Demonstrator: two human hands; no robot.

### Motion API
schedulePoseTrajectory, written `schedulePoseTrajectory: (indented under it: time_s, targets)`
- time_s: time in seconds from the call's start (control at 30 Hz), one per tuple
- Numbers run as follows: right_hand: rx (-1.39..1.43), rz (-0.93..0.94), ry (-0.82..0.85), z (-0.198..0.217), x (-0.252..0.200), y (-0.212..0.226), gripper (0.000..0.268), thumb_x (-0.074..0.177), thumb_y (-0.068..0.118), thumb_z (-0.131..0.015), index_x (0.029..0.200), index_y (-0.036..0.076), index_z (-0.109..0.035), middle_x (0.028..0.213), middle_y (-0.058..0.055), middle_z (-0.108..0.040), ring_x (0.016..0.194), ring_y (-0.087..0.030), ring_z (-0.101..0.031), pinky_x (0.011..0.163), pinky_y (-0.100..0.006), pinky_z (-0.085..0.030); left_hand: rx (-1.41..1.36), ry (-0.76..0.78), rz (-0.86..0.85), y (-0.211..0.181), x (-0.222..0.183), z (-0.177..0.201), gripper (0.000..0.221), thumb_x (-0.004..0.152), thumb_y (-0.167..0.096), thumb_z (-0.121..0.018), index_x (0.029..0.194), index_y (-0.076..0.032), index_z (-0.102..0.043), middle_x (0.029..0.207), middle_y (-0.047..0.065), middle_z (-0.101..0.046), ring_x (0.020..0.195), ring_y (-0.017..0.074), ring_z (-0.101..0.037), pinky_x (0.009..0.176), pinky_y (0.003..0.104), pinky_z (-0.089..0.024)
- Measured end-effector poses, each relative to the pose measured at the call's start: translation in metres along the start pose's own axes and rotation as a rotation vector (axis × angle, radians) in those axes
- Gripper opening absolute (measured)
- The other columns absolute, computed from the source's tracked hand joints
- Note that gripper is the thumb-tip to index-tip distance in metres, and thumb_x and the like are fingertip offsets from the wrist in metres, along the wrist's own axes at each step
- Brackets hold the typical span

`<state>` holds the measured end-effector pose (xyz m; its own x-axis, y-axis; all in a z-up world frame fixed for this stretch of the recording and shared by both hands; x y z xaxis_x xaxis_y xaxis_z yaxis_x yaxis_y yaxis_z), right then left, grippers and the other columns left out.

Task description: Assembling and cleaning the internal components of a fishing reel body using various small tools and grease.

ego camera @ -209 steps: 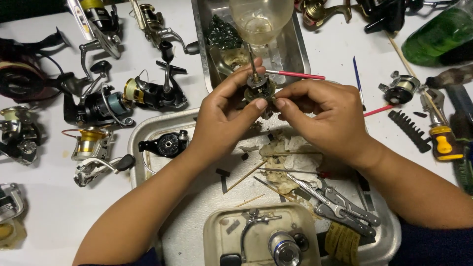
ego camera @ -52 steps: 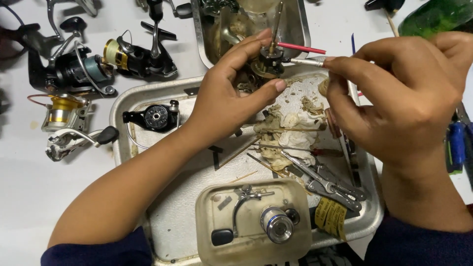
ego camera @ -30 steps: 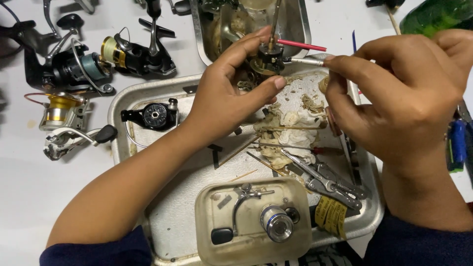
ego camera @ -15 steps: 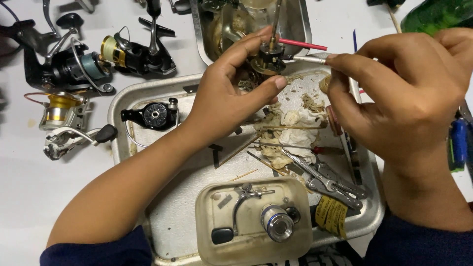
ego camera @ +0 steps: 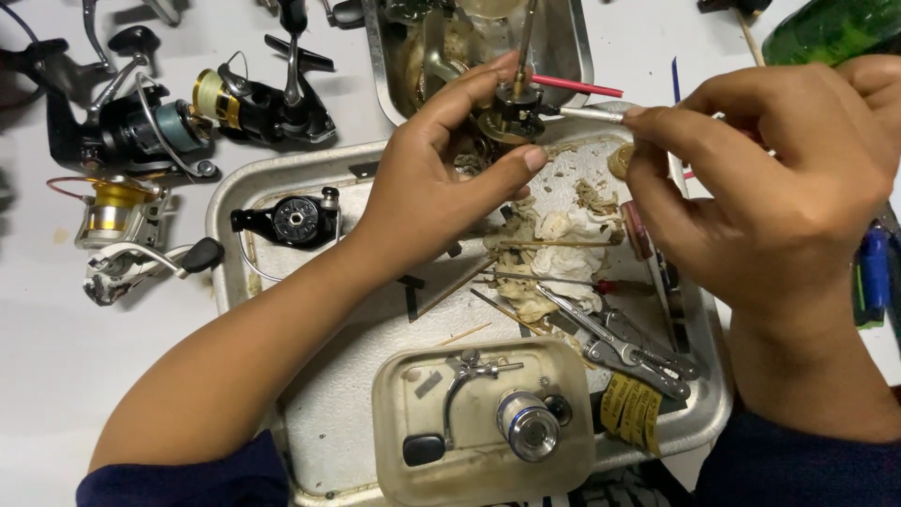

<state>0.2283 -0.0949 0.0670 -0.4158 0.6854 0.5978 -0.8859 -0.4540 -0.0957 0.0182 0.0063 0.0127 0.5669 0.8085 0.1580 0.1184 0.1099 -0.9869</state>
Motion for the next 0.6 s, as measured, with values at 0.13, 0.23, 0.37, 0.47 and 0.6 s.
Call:
schedulePoseTrajectory:
  time_s: [0.13, 0.23, 0.37, 0.47, 0.6]
  targets:
    - [-0.066, -0.017, 0.013, -0.0016, -0.0018, 0.0007, 0.015, 0.115, -0.007, -0.101, 0.113, 0.002, -0.089, 0.108, -0.017, -0.071, 0.093, -0.037, -0.063, 0.087, -0.048, -0.043, 0.012, 0.002, -0.007, 0.0009, 0.0001, 0.0003, 0.058, 0.093, -0.020, -0.072, 0.144, -0.006, -0.049, 0.158, 0.011, -0.045, 0.149, 0.0293, -0.046, 0.089, 0.033, -0.077]
    - [-0.010, -0.044, -0.010, -0.0002, -0.0020, 0.0000, 0.014, 0.114, -0.014, -0.097, 0.116, -0.002, -0.089, 0.106, -0.019, -0.069, 0.089, -0.035, -0.058, 0.084, -0.048, -0.044, -0.017, 0.006, 0.008, 0.0014, 0.0008, 0.0005, 0.061, 0.092, -0.019, -0.073, 0.146, -0.004, -0.046, 0.160, 0.013, -0.041, 0.145, 0.0308, -0.051, 0.089, 0.032, -0.076]
    - [-0.035, -0.006, -0.015, -0.0009, -0.0010, 0.0007, 0.012, 0.115, -0.011, -0.099, 0.115, -0.002, -0.090, 0.106, -0.019, -0.071, 0.089, -0.036, -0.059, 0.083, -0.048, -0.042, -0.045, -0.011, 0.030, 0.0024, 0.0011, -0.0003, 0.059, 0.092, -0.016, -0.073, 0.144, -0.004, -0.049, 0.160, 0.010, -0.042, 0.144, 0.0273, -0.051, 0.087, 0.032, -0.076]
    - [-0.043, -0.015, -0.012, -0.0023, -0.0003, 0.0023, 0.012, 0.114, -0.006, -0.099, 0.113, 0.002, -0.090, 0.107, -0.017, -0.071, 0.089, -0.035, -0.059, 0.089, -0.049, -0.040, -0.056, -0.014, 0.037, 0.0029, 0.0005, -0.0007, 0.058, 0.092, -0.016, -0.073, 0.143, -0.004, -0.049, 0.160, 0.010, -0.041, 0.142, 0.0262, -0.053, 0.086, 0.032, -0.076]
    - [-0.021, 0.007, -0.029, -0.0031, -0.0004, 0.0013, 0.011, 0.112, -0.009, -0.098, 0.114, -0.001, -0.090, 0.106, -0.019, -0.070, 0.087, -0.036, -0.059, 0.081, -0.047, -0.043, -0.055, -0.020, 0.026, 0.0043, 0.0010, -0.0002, 0.059, 0.091, -0.016, -0.074, 0.143, -0.003, -0.050, 0.160, 0.012, -0.042, 0.143, 0.0271, -0.052, 0.086, 0.032, -0.076]
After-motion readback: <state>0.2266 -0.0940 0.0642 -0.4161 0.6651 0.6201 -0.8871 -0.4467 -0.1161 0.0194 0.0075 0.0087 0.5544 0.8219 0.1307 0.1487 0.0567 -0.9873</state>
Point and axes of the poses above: each hand's wrist, its own x-axis towards the middle knuckle, its own z-axis out of the back of the hand, y = z × x, the point moved 2 cm from there along x, towards the middle knuckle
